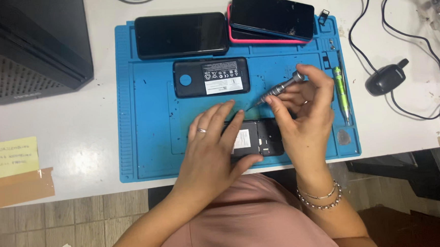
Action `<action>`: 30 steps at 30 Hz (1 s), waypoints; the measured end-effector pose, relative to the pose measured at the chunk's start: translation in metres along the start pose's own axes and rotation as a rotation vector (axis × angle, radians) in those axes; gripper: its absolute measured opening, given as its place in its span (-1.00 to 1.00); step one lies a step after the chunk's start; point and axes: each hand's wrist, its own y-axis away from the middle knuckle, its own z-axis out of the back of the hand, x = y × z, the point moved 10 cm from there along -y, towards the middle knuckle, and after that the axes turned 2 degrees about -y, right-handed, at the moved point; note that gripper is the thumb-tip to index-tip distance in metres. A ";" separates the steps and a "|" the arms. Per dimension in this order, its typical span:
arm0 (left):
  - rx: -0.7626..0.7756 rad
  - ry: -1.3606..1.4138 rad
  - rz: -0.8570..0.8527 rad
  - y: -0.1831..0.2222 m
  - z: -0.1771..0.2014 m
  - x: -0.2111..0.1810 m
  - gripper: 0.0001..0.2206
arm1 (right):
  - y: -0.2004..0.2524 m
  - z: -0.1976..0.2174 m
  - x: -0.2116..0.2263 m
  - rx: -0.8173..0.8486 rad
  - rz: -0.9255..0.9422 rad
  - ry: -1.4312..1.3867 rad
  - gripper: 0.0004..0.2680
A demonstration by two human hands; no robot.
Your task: The person uses a screwdriver to remove screws from the back of a black smartphone placed on a blue work mat. They remove the back cover and set it aside, then continue to unscrew internal components of the phone.
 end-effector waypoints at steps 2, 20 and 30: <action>0.012 0.000 -0.008 -0.001 -0.002 -0.001 -0.26 | -0.002 -0.001 -0.005 -0.006 -0.032 0.032 -0.57; 0.113 -0.250 -0.033 -0.008 -0.015 -0.006 -0.04 | 0.003 0.016 -0.003 -0.099 0.021 -0.030 -0.56; 0.117 -0.238 -0.017 -0.007 -0.016 -0.005 -0.08 | -0.002 0.004 -0.012 -0.046 -0.075 0.015 -0.57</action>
